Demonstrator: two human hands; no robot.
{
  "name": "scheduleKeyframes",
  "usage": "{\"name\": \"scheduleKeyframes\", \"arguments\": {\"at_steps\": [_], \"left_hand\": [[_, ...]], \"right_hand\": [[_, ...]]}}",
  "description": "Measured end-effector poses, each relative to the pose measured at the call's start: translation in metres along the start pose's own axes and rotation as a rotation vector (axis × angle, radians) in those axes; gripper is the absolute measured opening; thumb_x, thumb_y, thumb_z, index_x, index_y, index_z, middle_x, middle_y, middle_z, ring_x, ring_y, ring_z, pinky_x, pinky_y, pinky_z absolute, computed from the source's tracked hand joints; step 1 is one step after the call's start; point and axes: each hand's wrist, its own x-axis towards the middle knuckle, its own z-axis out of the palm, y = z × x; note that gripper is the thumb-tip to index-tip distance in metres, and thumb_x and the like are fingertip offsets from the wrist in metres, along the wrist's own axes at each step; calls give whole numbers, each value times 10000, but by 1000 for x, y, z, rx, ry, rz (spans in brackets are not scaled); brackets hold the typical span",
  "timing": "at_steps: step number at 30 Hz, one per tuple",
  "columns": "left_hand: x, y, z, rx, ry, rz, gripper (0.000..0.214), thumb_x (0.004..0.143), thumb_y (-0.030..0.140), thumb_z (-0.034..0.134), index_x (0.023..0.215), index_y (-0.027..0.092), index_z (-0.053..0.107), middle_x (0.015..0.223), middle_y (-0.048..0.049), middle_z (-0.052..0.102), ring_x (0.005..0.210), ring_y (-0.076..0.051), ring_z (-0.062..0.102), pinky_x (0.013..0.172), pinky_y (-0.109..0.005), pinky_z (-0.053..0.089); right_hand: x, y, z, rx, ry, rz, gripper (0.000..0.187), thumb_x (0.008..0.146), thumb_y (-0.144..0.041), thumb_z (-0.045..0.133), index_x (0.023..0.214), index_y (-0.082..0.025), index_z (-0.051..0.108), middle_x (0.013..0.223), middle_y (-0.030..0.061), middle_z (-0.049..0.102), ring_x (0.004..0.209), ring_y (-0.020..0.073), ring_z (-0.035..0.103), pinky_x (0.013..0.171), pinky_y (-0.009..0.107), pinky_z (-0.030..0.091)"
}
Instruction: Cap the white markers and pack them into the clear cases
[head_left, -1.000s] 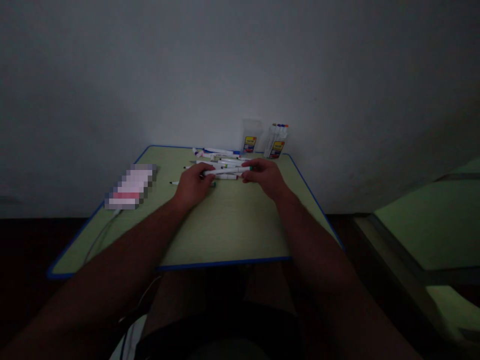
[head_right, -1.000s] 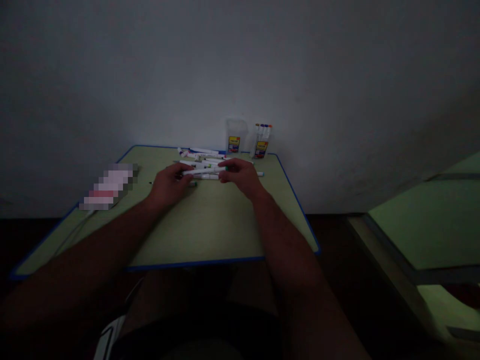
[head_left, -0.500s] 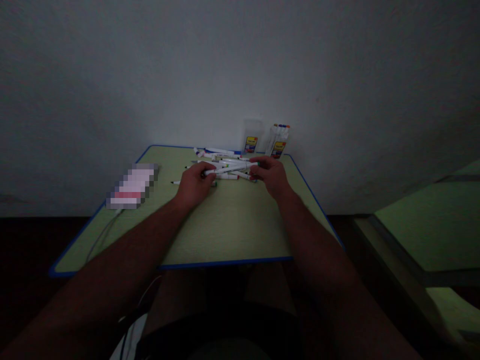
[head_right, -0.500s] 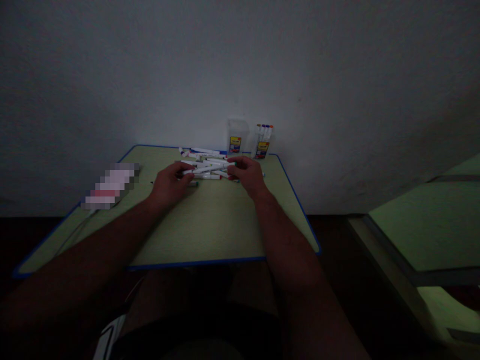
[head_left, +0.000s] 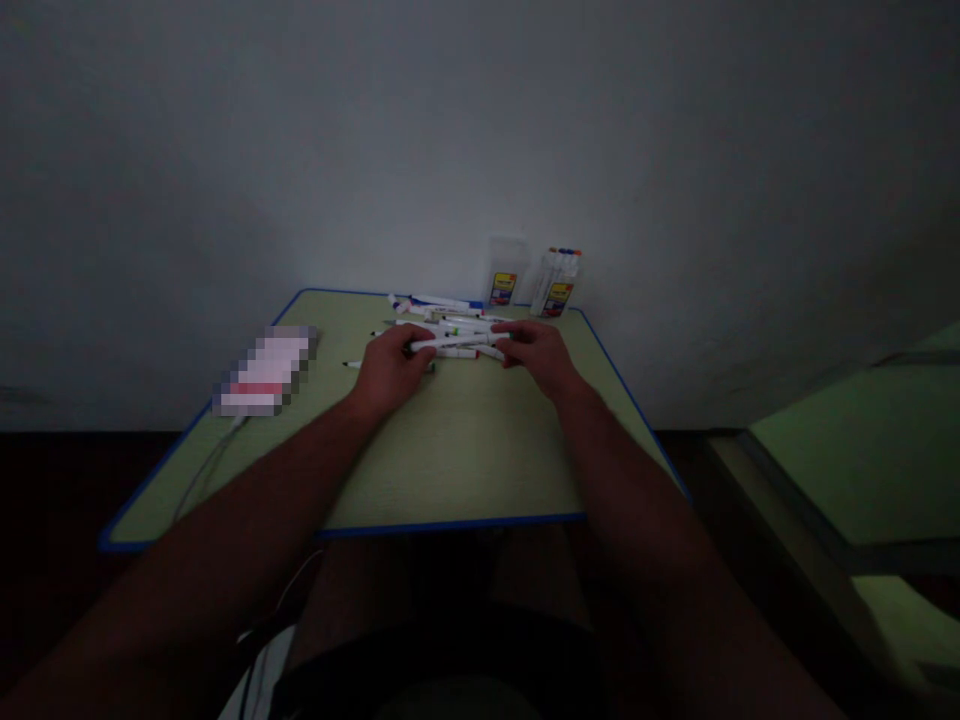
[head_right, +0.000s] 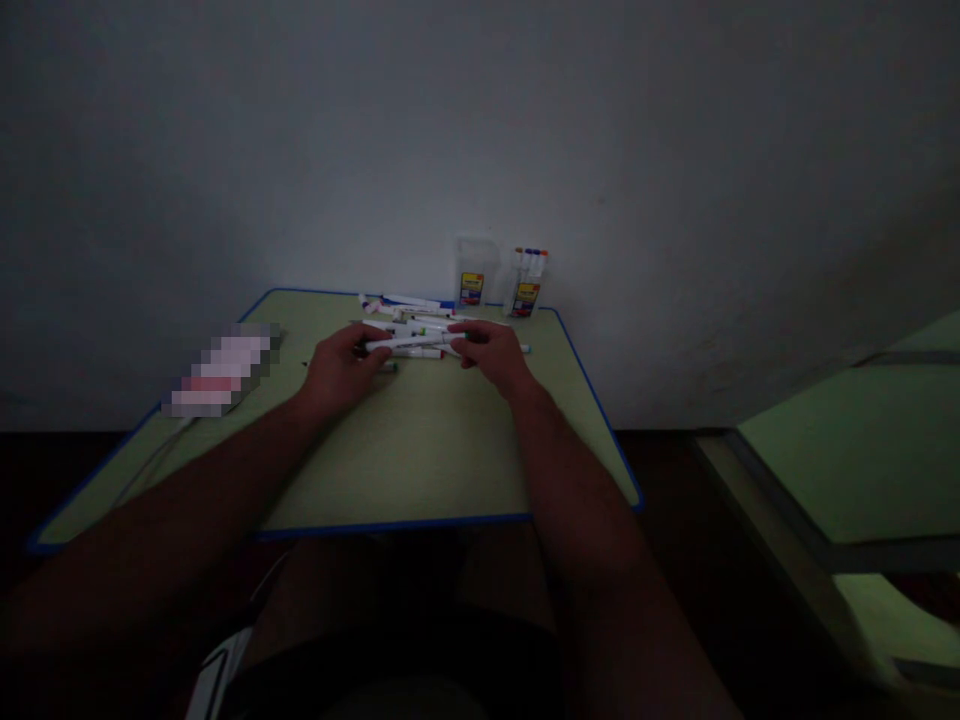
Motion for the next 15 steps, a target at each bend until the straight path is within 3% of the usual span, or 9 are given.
{"name": "scheduleKeyframes", "arguments": {"at_steps": [7, 15], "left_hand": [[-2, 6, -1, 22, -7, 13, 203, 820, 270, 658, 1001, 204, 720, 997, -52, 732, 816, -192, 637, 807, -359, 517], [-2, 7, -1, 9, -7, 12, 212, 821, 309, 666, 1000, 219, 736, 982, -49, 745, 763, -179, 624, 776, -357, 510]], "right_hand": [[0, 0, -1, 41, 30, 37, 340, 678, -371, 781, 958, -180, 760, 616, -24, 631, 524, 97, 553, 549, 272, 534], [3, 2, -1, 85, 106, 81, 369, 600, -415, 847, 811, -178, 658, 653, -6, 660, 523, 107, 585, 513, 262, 526]]}}
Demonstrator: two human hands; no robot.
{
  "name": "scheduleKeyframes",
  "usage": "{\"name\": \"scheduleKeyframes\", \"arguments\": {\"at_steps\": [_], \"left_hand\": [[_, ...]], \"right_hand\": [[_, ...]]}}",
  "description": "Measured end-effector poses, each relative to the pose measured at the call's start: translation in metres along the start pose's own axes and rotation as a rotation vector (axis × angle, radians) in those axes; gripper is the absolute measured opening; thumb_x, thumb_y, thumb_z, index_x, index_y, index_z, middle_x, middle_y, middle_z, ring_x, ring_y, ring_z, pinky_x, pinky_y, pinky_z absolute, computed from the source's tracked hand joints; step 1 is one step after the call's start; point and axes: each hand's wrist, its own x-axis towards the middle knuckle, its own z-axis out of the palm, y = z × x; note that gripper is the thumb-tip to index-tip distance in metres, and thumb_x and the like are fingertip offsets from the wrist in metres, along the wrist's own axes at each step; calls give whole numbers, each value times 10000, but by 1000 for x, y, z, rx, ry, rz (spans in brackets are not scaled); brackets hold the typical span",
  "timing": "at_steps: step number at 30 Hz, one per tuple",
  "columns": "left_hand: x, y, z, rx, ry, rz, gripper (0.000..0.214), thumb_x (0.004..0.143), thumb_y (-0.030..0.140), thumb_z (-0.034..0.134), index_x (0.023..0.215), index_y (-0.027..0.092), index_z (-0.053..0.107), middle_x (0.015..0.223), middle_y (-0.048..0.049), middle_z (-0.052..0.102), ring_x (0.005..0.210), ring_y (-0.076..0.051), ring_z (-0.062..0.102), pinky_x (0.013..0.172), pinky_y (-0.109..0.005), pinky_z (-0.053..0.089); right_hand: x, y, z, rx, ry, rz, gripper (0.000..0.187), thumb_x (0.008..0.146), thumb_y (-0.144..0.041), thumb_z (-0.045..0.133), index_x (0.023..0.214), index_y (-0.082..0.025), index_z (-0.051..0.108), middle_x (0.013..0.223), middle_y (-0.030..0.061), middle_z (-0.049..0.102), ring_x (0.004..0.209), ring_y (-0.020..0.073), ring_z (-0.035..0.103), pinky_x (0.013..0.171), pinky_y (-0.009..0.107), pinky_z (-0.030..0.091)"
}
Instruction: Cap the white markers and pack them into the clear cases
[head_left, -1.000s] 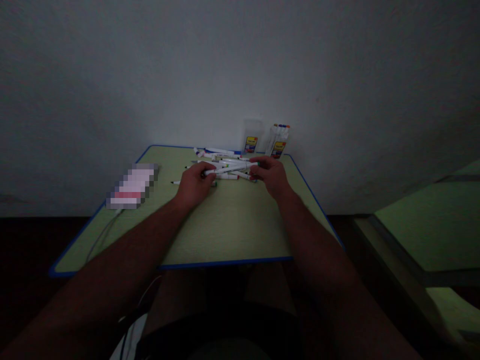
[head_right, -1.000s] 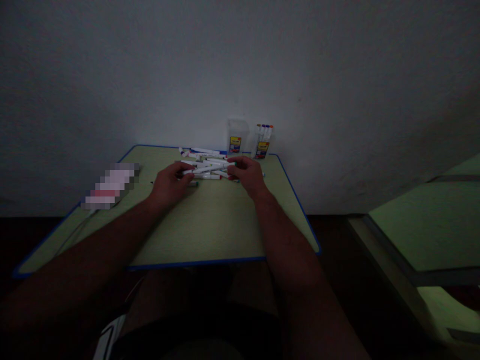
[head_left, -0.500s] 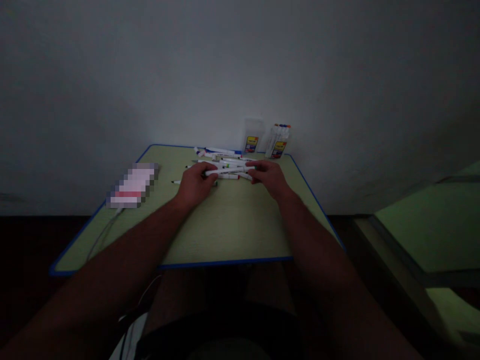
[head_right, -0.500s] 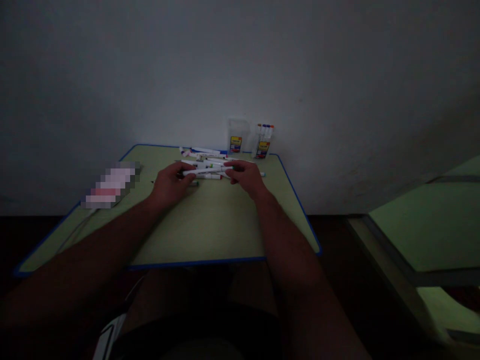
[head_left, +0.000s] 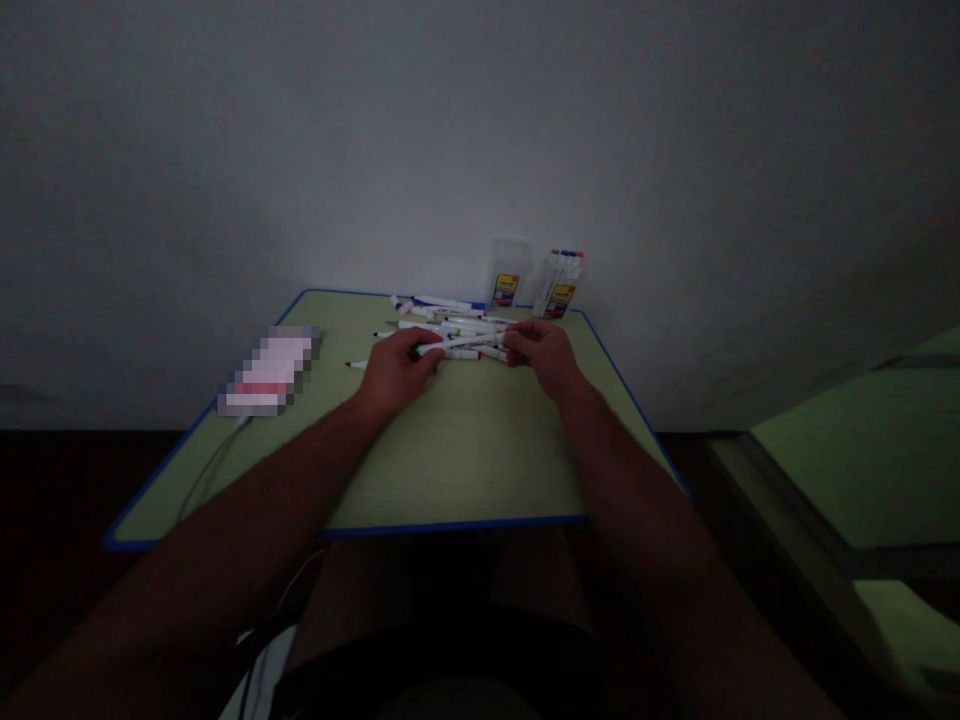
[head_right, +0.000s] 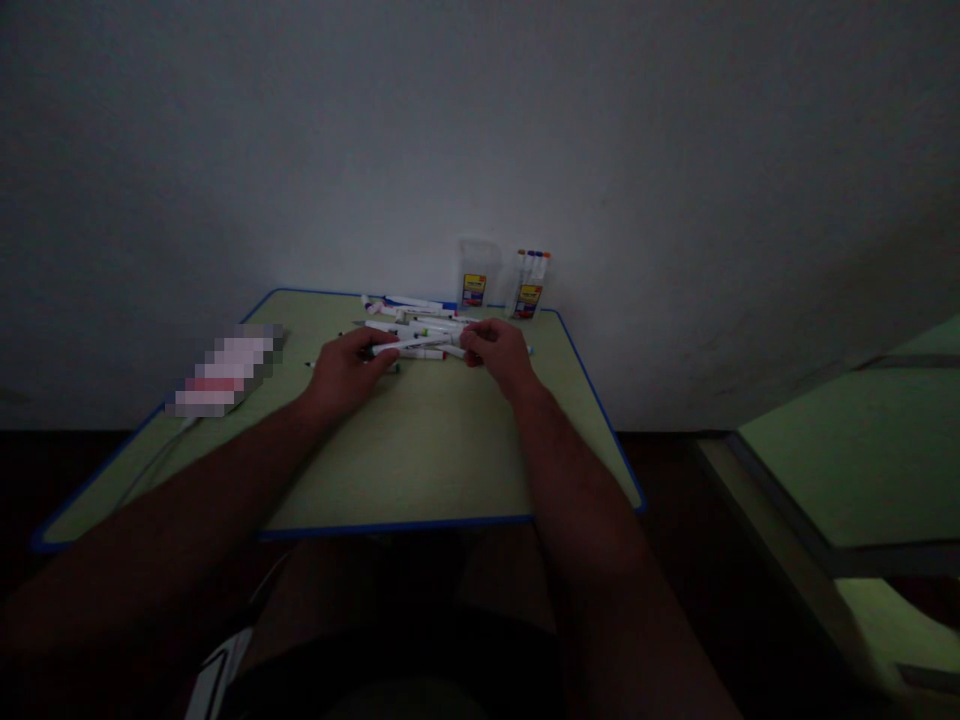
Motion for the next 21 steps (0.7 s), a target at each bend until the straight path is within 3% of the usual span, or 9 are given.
{"name": "scheduleKeyframes", "arguments": {"at_steps": [8, 21], "left_hand": [[0, -5, 1, -37, 2, -12, 290, 823, 383, 654, 1041, 221, 755, 749, -16, 694, 633, -158, 571, 659, -331, 476], [3, -10, 1, -84, -11, -52, 299, 815, 358, 644, 1047, 208, 761, 819, -26, 732, 681, -170, 612, 675, -328, 501]], "right_hand": [[1, 1, -1, -33, 30, -28, 343, 599, -426, 839, 764, -175, 673, 596, -19, 631, 458, 84, 517, 437, 231, 459], [0, -2, -3, 68, -1, 58, 310, 654, -396, 812, 840, -165, 719, 648, 10, 671, 500, 102, 567, 498, 257, 515]]}}
